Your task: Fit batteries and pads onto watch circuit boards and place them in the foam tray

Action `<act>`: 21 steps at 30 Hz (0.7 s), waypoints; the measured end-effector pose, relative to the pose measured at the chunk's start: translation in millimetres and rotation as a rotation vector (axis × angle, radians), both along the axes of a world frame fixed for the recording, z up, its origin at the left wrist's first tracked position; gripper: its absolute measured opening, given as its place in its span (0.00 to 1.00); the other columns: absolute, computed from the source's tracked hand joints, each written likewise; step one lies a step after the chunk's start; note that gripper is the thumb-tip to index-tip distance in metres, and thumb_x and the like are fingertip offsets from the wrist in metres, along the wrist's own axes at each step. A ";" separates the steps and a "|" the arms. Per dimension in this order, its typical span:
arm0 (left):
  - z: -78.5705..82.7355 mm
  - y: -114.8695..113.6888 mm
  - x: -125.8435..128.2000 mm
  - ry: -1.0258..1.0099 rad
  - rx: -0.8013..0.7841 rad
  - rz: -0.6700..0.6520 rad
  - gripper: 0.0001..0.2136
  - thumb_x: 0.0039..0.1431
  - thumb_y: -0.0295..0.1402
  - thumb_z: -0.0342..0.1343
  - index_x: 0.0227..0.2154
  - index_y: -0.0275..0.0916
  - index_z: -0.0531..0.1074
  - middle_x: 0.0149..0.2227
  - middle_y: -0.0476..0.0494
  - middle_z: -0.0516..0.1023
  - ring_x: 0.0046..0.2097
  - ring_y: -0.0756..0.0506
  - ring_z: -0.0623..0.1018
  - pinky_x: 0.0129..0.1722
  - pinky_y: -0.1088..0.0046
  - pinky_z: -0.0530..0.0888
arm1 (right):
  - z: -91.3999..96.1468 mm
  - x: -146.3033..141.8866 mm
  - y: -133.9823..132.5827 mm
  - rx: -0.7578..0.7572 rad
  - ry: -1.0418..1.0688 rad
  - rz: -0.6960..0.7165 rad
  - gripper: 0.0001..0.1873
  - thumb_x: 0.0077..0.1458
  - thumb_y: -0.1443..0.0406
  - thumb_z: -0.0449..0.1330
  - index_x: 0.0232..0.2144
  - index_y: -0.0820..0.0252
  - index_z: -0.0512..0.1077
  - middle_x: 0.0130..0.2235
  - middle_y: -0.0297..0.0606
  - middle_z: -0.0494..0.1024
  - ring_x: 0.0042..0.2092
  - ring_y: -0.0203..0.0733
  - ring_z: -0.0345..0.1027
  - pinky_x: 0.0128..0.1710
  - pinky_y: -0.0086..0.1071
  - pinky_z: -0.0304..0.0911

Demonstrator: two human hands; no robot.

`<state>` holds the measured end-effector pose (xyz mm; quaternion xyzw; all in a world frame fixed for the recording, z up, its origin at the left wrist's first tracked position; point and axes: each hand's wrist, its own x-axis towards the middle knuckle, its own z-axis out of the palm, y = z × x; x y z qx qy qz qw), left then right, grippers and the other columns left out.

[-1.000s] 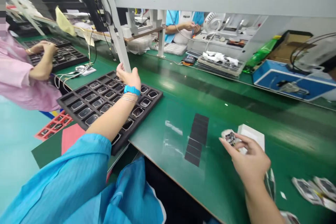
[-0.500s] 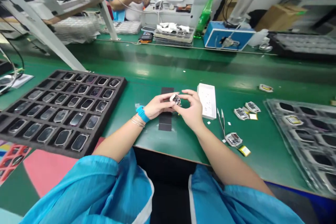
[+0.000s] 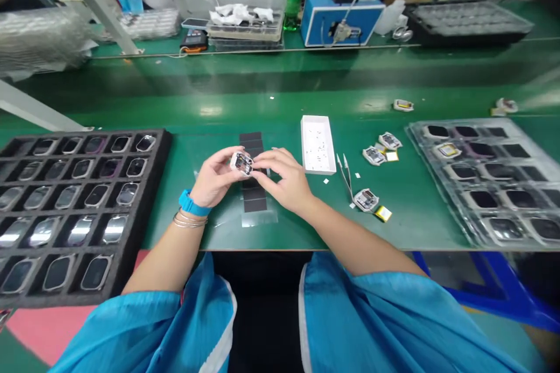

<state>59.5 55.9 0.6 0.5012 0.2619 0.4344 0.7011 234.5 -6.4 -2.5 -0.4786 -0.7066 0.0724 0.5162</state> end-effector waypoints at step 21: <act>-15.8 -5.2 15.9 0.076 0.179 0.052 0.25 0.35 0.34 0.75 0.42 0.38 0.80 0.44 0.40 0.80 0.45 0.43 0.79 0.50 0.62 0.74 | -4.3 -1.9 -2.2 0.127 -0.260 -0.103 0.06 0.56 0.67 0.61 0.28 0.51 0.75 0.35 0.32 0.82 0.36 0.43 0.76 0.60 0.58 0.58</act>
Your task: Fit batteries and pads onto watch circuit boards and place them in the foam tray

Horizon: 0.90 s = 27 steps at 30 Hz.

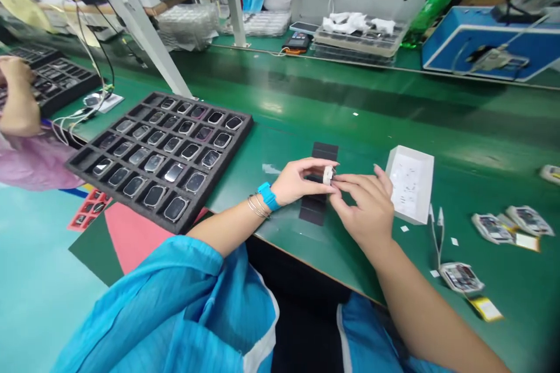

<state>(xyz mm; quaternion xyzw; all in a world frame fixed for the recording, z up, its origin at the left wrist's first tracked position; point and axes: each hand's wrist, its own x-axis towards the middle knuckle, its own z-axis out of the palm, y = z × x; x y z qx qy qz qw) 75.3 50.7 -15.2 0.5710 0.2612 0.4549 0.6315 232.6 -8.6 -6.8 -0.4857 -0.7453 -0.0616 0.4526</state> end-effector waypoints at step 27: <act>14.6 -0.1 -10.0 -0.137 -0.409 -0.201 0.21 0.45 0.35 0.71 0.45 0.41 0.78 0.41 0.43 0.81 0.41 0.43 0.82 0.38 0.68 0.81 | 14.5 31.4 1.8 -0.750 1.033 0.304 0.24 0.44 0.55 0.73 0.42 0.55 0.74 0.33 0.31 0.79 0.33 0.35 0.74 0.36 0.31 0.74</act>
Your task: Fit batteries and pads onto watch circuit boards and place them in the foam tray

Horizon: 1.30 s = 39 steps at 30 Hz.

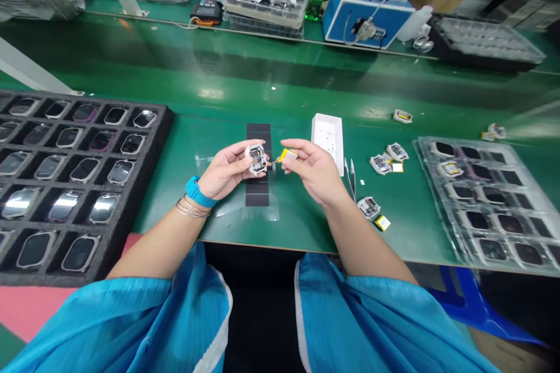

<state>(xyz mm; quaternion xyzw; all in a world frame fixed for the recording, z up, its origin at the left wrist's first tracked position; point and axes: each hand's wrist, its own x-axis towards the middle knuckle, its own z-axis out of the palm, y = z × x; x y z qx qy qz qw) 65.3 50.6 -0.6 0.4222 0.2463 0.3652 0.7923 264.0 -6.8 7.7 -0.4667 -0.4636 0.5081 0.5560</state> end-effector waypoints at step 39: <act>-6.4 6.1 13.7 0.178 -0.340 0.151 0.07 0.56 0.22 0.56 0.37 0.32 0.75 0.36 0.39 0.82 0.42 0.44 0.81 0.52 0.54 0.74 | -32.9 -18.8 4.3 0.063 -1.019 0.002 0.05 0.53 0.73 0.63 0.33 0.60 0.77 0.44 0.42 0.74 0.44 0.45 0.71 0.47 0.42 0.69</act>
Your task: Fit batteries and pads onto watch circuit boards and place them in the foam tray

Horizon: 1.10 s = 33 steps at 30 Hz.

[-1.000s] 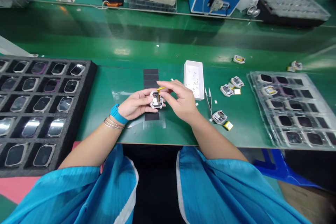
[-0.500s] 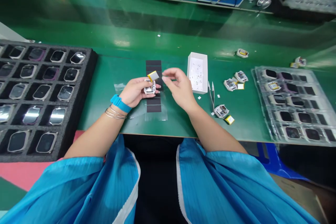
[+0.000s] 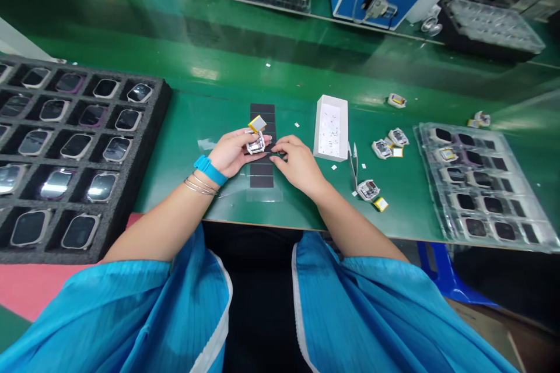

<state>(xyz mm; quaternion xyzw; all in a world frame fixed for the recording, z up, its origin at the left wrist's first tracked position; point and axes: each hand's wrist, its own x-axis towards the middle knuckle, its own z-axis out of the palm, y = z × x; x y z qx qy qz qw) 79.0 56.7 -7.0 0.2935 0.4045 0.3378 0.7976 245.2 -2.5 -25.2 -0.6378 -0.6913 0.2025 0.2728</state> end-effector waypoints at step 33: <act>-1.0 -12.2 8.2 0.173 0.081 -0.155 0.05 0.51 0.26 0.61 0.32 0.35 0.80 0.29 0.45 0.81 0.28 0.49 0.79 0.31 0.72 0.80 | 10.9 -2.3 -2.8 0.069 0.634 0.048 0.12 0.47 0.64 0.67 0.28 0.56 0.66 0.30 0.30 0.78 0.33 0.36 0.72 0.38 0.34 0.69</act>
